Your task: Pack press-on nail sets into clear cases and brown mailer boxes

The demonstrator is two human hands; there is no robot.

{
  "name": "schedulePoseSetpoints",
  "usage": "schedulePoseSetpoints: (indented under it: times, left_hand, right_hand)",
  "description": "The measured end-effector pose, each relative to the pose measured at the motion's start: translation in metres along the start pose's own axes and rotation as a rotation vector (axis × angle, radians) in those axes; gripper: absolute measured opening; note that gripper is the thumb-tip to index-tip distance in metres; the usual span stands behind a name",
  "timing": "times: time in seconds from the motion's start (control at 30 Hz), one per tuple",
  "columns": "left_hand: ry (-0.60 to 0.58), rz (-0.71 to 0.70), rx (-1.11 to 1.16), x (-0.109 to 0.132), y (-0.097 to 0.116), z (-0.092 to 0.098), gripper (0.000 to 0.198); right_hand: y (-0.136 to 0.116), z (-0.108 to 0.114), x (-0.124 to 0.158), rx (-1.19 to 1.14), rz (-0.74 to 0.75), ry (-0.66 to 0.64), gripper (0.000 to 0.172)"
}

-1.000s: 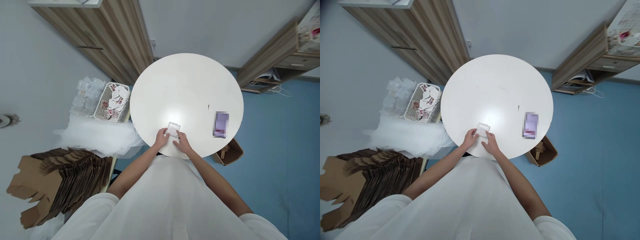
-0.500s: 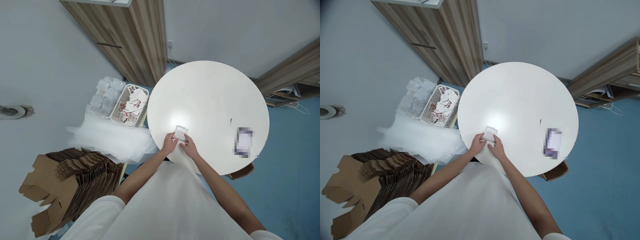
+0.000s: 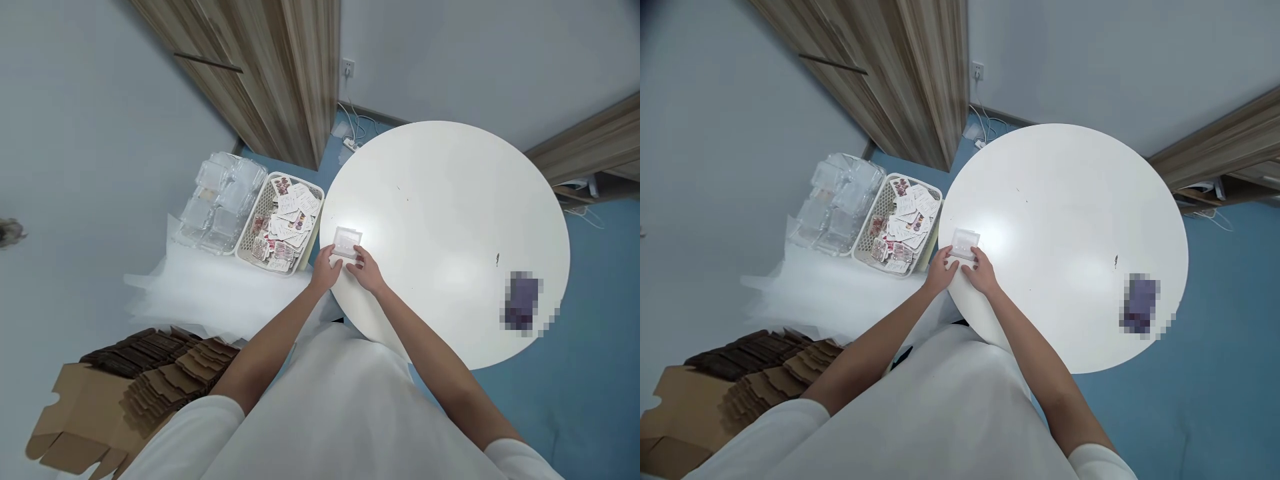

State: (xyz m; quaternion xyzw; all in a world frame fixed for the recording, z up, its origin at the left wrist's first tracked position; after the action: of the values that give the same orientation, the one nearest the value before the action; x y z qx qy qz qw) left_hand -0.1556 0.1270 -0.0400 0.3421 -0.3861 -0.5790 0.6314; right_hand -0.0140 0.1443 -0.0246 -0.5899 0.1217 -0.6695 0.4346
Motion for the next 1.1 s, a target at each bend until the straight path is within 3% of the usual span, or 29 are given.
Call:
schedulePoseSetpoints:
  times: [0.23, 0.73, 0.9, 1.1]
  left_hand:
    - [-0.004, -0.021, 0.02, -0.011, -0.007, 0.011, 0.047]
    - [0.021, -0.07, -0.049, -0.004, -0.01, 0.006, 0.053]
    - [0.087, -0.061, -0.071, 0.011, -0.004, -0.001, 0.052]
    - [0.106, -0.044, -0.058, 0.047, 0.016, -0.014, 0.042]
  right_hand:
    - [-0.008, -0.007, -0.01, -0.037, -0.025, -0.023, 0.059]
    - [0.004, -0.006, -0.004, 0.011, 0.049, 0.062, 0.06]
    - [0.025, 0.002, 0.015, 0.02, 0.057, 0.085, 0.057]
    - [0.052, 0.02, 0.049, 0.065, 0.0, 0.05, 0.052]
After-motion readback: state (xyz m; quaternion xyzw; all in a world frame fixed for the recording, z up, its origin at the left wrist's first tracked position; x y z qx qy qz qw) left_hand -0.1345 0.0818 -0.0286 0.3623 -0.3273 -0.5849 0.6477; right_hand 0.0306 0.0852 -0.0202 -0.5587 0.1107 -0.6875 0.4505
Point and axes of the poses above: each hand's wrist, its own x-axis away from the middle knuckle, its own z-axis out of the back of the hand, y = z × x, the point moved 4 cm from there along -x, towards the middle knuckle, and after that the axes turned 14 degrees about -z, right-handed, at the moved point
